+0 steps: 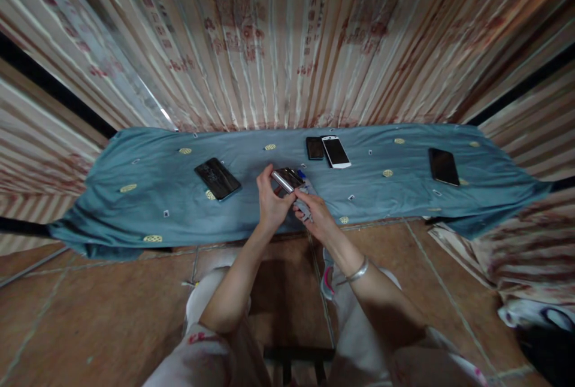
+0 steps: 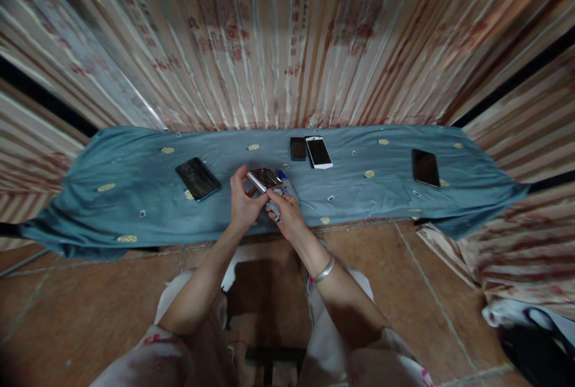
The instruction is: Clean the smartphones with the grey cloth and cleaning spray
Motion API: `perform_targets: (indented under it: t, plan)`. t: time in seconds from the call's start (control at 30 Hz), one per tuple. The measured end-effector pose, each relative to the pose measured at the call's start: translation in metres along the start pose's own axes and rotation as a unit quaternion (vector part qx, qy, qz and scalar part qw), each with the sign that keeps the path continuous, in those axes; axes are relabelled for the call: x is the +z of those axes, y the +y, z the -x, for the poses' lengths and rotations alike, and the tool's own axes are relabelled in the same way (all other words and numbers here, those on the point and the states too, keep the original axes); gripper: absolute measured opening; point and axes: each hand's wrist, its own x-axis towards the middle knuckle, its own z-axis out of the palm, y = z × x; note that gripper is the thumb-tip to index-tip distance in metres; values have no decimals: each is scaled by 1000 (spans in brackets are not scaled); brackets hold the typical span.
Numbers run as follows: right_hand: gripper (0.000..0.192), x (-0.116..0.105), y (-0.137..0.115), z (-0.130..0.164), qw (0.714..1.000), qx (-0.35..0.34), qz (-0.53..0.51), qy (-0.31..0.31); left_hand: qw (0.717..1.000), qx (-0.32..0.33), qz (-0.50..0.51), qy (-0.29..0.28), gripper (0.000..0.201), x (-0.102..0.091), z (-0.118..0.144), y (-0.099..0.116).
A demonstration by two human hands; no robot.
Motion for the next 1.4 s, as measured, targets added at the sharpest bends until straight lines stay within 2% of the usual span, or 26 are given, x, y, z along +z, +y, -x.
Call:
perform_targets:
  t: [0.17, 0.37, 0.57, 0.7, 0.83, 0.97, 1.17, 1.3, 1.4]
  plan:
    - [28, 0, -8, -7, 999, -30, -21, 39, 1000, 22, -17, -7, 83, 17, -8, 7]
    - [20, -4, -17, -22, 993, -35, -49, 101, 999, 22, -26, 1, 82, 44, -17, 5]
    - [21, -19, -31, -39, 988, -65, -2, 140, 999, -9, 38, -11, 87, 68, -22, 1]
    - [22, -32, -45, -53, 983, -62, 35, 166, 995, -31, 91, -27, 91, 78, -23, -10]
    - [20, -42, -60, -66, 985, -52, 41, 162, 983, -86, 156, -44, 90, 87, -26, -23]
    - [19, -49, -73, -77, 990, -36, 36, 133, 970, -146, 192, -32, 85, 97, -37, -30]
    - [23, -57, -83, -94, 993, -24, 33, 107, 963, -184, 195, -28, 82, 111, -54, -35]
    - [21, -57, -82, -104, 991, -34, 44, 119, 957, -205, 204, -35, 80, 115, -59, -35]
    - [24, -57, -78, -112, 984, -51, 62, 157, 949, -230, 210, -42, 80, 117, -62, -35]
